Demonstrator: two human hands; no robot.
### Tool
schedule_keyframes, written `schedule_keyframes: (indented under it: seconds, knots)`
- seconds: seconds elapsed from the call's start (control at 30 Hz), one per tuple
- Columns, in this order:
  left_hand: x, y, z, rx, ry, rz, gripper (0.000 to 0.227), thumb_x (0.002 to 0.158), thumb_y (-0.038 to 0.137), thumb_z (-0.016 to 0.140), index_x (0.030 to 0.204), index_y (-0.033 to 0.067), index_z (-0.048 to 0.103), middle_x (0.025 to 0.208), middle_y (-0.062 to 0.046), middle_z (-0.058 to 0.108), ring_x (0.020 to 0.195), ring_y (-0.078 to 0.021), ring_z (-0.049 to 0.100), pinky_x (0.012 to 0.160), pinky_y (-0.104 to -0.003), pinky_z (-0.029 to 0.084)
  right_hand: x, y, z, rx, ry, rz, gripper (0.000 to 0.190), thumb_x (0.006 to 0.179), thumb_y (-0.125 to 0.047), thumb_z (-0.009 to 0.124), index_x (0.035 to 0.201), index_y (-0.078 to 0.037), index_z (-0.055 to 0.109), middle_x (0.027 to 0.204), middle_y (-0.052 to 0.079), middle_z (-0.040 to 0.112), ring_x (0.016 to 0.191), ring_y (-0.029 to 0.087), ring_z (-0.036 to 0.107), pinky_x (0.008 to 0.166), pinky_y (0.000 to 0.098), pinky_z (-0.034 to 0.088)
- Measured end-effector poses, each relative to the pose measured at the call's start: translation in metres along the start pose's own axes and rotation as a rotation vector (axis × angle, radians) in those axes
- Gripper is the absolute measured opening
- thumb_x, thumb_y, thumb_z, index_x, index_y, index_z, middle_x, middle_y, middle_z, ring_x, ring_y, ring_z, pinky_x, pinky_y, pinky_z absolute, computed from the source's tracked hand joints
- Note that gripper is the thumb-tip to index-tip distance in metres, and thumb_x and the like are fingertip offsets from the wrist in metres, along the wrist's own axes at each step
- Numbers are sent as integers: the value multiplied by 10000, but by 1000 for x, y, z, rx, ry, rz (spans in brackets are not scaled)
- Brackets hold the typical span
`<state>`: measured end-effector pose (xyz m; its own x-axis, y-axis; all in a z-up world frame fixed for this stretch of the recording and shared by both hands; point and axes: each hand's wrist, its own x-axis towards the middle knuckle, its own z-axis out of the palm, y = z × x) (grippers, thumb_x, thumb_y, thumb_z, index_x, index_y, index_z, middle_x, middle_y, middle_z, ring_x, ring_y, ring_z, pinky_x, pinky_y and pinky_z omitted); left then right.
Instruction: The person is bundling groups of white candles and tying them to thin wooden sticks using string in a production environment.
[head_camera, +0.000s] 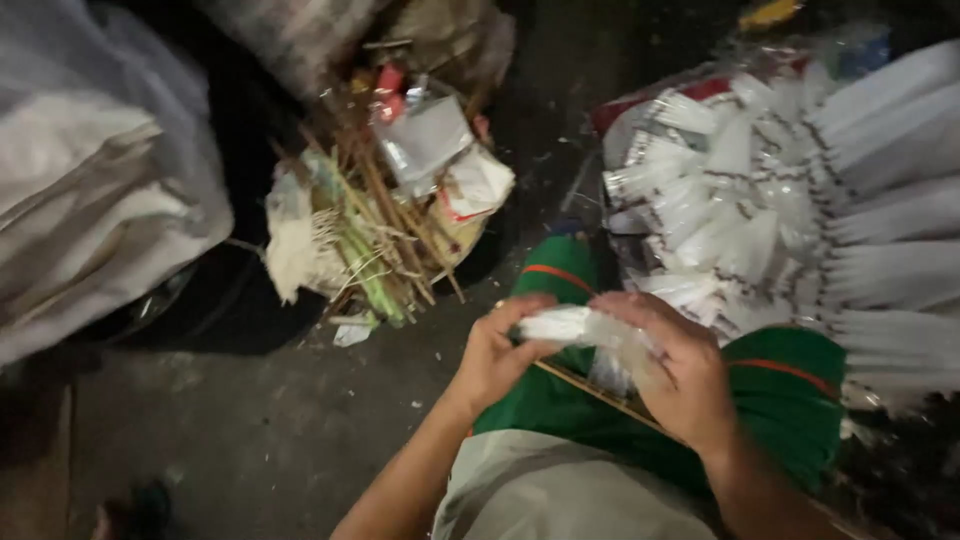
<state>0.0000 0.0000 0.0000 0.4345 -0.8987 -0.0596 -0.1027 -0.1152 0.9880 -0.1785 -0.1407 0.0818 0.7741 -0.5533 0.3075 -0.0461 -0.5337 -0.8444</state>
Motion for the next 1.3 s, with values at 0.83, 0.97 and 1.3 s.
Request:
schedule_keyframes:
  seconds: [0.83, 0.97, 1.3]
  knots:
    - [-143, -45, -44, -678, 24, -825, 429, 780, 2, 805, 1183, -30, 663, 1037, -130, 724, 891, -263, 715, 688, -426, 665, -32, 39, 54, -65, -202, 82, 172, 885, 164, 838, 1009, 97, 739, 1014, 228, 714, 919, 270, 670, 896, 350, 554]
    - [-138, -53, -53, -359, -167, -513, 342, 833, 144, 799, 1139, 33, 697, 939, -4, 696, 818, -115, 647, 669, -299, 545, -32, 82, 48, 26, -39, 459, 112, 1004, -5, 700, 1111, 22, 720, 961, 130, 706, 867, 173, 680, 824, 254, 550]
    - [-151, -22, -54, -311, 84, -1023, 233, 842, 12, 821, 758, -18, 606, 633, -103, 556, 488, -182, 569, 394, -336, 441, -4, 103, 43, 814, -60, 896, 1044, 750, -859, 261, 1341, -70, 603, 1420, 273, 609, 1283, 486, 605, 974, 570, 502]
